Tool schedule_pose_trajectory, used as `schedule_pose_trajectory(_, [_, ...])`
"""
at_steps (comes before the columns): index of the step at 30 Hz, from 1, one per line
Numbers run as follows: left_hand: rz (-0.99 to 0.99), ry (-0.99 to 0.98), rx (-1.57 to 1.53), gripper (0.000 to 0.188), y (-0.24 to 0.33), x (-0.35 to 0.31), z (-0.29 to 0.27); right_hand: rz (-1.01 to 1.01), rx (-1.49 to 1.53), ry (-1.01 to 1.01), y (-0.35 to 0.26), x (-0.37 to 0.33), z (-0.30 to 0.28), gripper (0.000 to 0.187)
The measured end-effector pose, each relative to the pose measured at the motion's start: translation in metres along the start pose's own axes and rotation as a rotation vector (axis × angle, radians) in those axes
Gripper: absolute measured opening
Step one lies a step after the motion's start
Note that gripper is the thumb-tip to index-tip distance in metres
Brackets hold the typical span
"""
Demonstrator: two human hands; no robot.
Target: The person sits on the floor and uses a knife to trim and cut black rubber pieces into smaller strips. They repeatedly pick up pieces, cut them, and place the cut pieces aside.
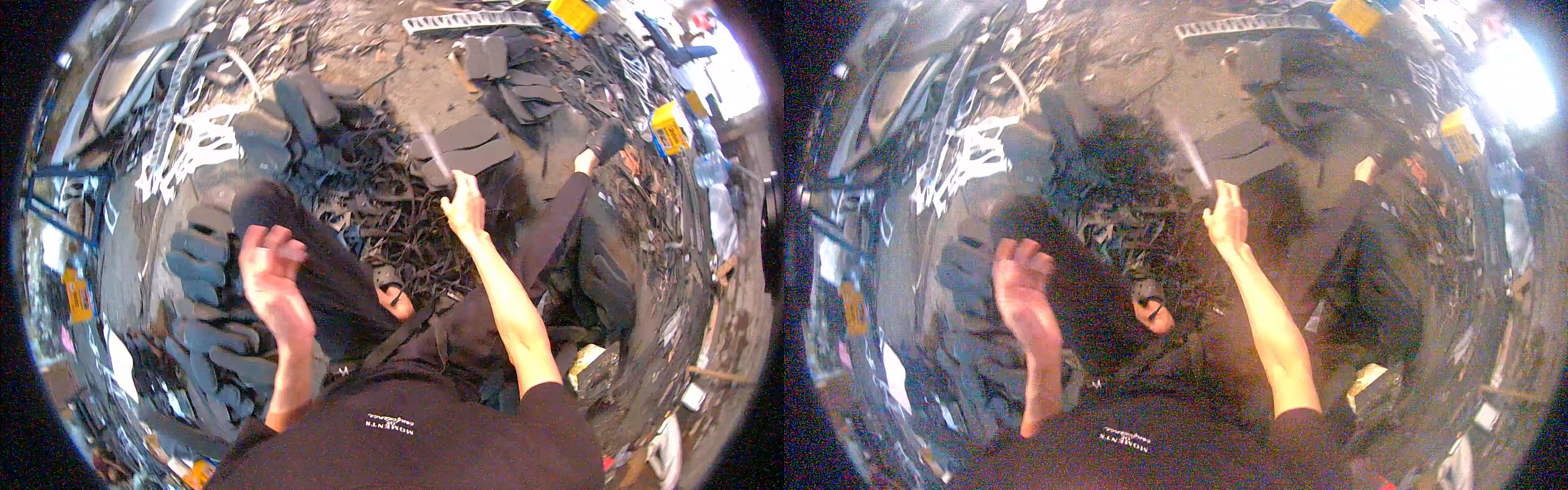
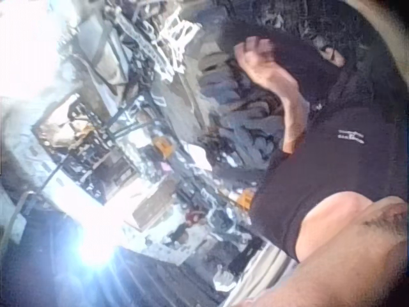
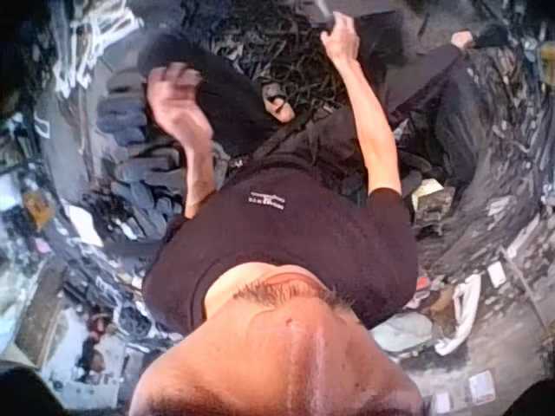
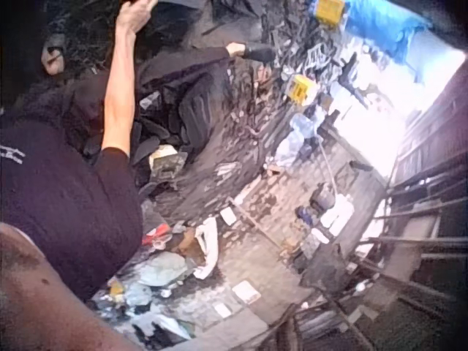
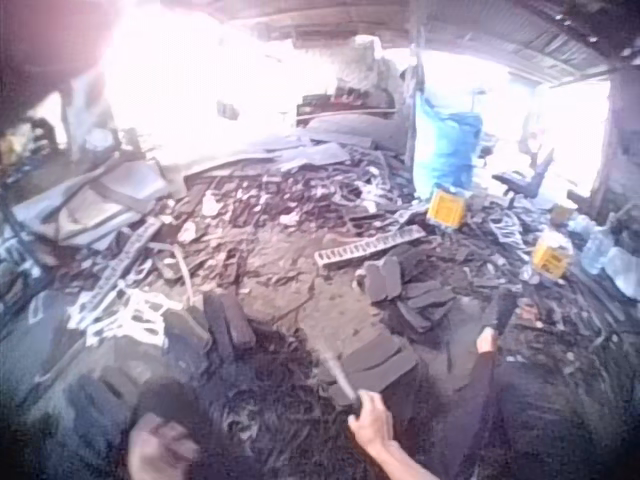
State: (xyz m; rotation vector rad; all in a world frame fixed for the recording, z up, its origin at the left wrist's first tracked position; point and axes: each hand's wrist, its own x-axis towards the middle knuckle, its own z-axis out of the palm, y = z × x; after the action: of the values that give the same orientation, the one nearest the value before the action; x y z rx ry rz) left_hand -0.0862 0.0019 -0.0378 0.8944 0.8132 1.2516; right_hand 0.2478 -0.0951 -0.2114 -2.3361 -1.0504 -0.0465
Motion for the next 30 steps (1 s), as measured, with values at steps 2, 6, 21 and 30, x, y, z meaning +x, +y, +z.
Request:
schedule_pose_trajectory(2, [-0.145,-0.120,0.181,0.033,-0.021,-0.018,0.015,0.006,-0.036,-0.214,0.001,0.018,0.016,0.071])
schedule_pose_trajectory(6, [-0.453,-0.681,0.473,0.047,-0.076,-0.031,0.035,-0.168,-0.132,-0.123,0.008,0.042,0.013,0.053])
schedule_pose_trajectory(21, [0.003,-0.144,0.478,0.032,-0.054,0.025,0.062,0.226,1.000,-0.217,-0.162,-0.051,-0.164,0.026])
schedule_pose_trajectory(30, [-0.288,0.060,0.247,0.053,-0.014,0.020,0.044,0.084,0.417,-0.413,-0.150,-0.188,-0.158,0.037])
